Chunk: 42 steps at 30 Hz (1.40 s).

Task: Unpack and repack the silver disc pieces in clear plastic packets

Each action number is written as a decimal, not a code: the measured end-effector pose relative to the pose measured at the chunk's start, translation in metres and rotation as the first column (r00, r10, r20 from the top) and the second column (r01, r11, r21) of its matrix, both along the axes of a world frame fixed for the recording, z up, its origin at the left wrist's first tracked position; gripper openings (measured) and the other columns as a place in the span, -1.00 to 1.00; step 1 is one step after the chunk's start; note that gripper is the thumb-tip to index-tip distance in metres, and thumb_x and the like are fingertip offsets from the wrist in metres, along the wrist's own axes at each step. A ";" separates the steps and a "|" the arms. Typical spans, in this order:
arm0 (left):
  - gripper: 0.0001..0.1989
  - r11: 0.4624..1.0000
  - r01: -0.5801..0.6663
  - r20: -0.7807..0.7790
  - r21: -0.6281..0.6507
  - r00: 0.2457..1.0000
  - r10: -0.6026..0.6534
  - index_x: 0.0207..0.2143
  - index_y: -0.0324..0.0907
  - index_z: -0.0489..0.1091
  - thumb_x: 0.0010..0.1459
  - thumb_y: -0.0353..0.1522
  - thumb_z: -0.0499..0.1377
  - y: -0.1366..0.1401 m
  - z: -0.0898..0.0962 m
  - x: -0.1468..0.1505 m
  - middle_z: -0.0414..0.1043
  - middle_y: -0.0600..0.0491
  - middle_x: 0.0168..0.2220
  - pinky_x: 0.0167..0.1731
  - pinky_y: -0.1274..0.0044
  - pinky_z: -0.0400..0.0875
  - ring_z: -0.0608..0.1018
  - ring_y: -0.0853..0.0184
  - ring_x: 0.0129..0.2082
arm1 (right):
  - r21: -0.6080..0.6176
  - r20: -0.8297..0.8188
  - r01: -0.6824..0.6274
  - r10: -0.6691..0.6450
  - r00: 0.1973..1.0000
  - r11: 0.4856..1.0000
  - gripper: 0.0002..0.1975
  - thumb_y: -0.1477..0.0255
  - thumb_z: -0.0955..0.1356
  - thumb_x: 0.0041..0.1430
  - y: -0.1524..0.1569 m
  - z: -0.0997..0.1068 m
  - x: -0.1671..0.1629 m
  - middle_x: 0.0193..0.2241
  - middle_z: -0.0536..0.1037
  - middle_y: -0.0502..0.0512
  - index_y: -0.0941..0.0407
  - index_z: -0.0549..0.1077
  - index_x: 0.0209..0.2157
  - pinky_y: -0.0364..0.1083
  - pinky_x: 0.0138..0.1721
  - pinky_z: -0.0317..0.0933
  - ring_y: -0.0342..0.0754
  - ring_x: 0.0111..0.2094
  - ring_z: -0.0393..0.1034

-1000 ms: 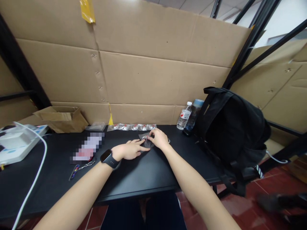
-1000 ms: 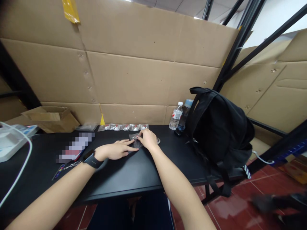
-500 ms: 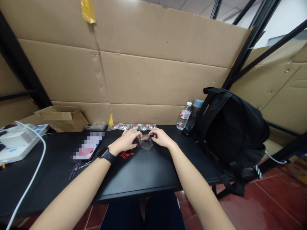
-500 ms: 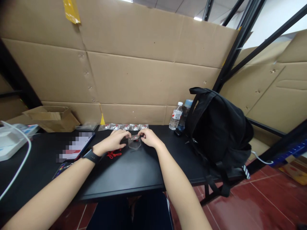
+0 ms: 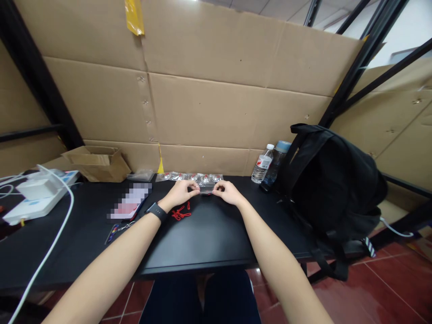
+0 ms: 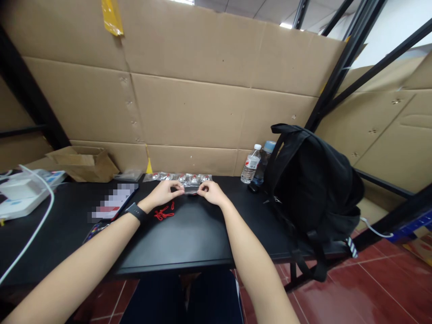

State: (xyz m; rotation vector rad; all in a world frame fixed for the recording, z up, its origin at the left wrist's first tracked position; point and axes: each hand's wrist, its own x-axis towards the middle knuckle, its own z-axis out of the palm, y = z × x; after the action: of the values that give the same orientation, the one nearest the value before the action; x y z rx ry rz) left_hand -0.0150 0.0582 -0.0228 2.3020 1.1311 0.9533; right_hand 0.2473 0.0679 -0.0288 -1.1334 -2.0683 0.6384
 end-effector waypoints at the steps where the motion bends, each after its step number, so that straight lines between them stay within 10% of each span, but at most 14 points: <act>1: -0.83 0.999 -0.028 0.032 -0.040 0.999 0.029 -0.24 -0.12 0.50 0.17 -0.23 0.26 0.001 -0.002 0.001 0.65 0.06 -0.27 -0.11 0.46 0.42 0.65 0.24 -0.22 | -0.030 0.000 0.012 -0.012 1.000 0.999 -0.92 0.43 0.45 0.13 0.001 -0.001 0.000 -0.45 0.53 0.00 0.14 0.57 -0.40 -0.14 -0.29 0.19 -0.12 -0.43 0.34; 6: -0.57 0.970 -0.213 0.021 -0.120 0.976 0.217 0.06 -0.06 0.31 0.14 -0.24 0.26 -0.003 -0.004 0.008 0.66 0.14 -0.31 -0.01 0.39 0.36 0.65 0.23 -0.12 | -0.063 0.050 0.095 -0.092 0.995 0.994 -0.83 0.35 0.38 0.22 0.001 -0.004 -0.005 -0.40 0.54 0.03 0.14 0.57 -0.37 -0.12 -0.26 0.21 -0.08 -0.36 0.39; 14: -0.71 0.952 -0.307 -0.222 0.007 0.927 0.301 0.00 -0.03 0.36 0.20 -0.32 0.16 -0.020 0.005 0.024 0.64 0.10 -0.32 0.06 0.26 0.16 0.60 0.16 -0.10 | 0.190 0.340 0.440 -0.479 0.809 0.878 -0.88 0.34 0.41 0.22 -0.024 0.000 -0.028 -0.12 0.51 0.24 0.10 0.56 -0.32 0.08 -0.03 0.21 0.17 -0.03 0.33; 19: -0.71 0.956 -0.254 -0.374 0.150 0.880 0.292 -0.03 0.02 0.53 0.31 -0.30 0.07 -0.025 0.000 0.026 0.54 -0.07 -0.05 0.05 0.16 0.14 0.44 0.03 0.05 | 0.365 0.431 0.163 -0.321 0.843 0.917 -0.73 0.53 0.34 0.26 -0.036 0.010 -0.037 0.01 0.50 0.22 0.05 0.53 -0.04 0.05 0.01 0.14 0.14 0.07 0.26; 25: -0.59 0.971 -0.215 -0.425 0.107 0.873 0.240 0.05 0.10 0.53 0.38 -0.29 -0.07 -0.021 -0.009 0.021 0.45 -0.06 0.03 0.09 0.11 0.16 0.32 0.00 0.14 | 0.281 0.543 0.083 -0.230 0.808 0.956 -0.67 0.55 0.34 0.19 -0.037 0.007 -0.039 -0.05 0.59 0.21 0.07 0.55 -0.02 0.07 -0.04 0.04 0.14 -0.01 0.34; 42: -0.76 0.945 -0.316 -0.182 -0.082 0.937 0.297 -0.26 -0.05 0.62 0.19 -0.12 0.26 0.002 -0.004 0.007 0.52 0.00 0.08 0.05 0.21 0.33 0.43 0.02 0.13 | -0.020 0.005 0.304 -0.304 0.953 0.953 -0.84 0.31 0.39 0.25 -0.024 0.007 -0.040 -0.38 0.67 -0.05 0.01 0.52 -0.14 -0.03 -0.05 0.16 -0.01 -0.25 0.56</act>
State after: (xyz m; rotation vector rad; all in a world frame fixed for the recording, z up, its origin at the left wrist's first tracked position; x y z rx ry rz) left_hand -0.0077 0.0606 -0.0265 2.1878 1.6100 0.7878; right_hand 0.2077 0.0441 -0.0216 -1.4274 -1.8384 0.5070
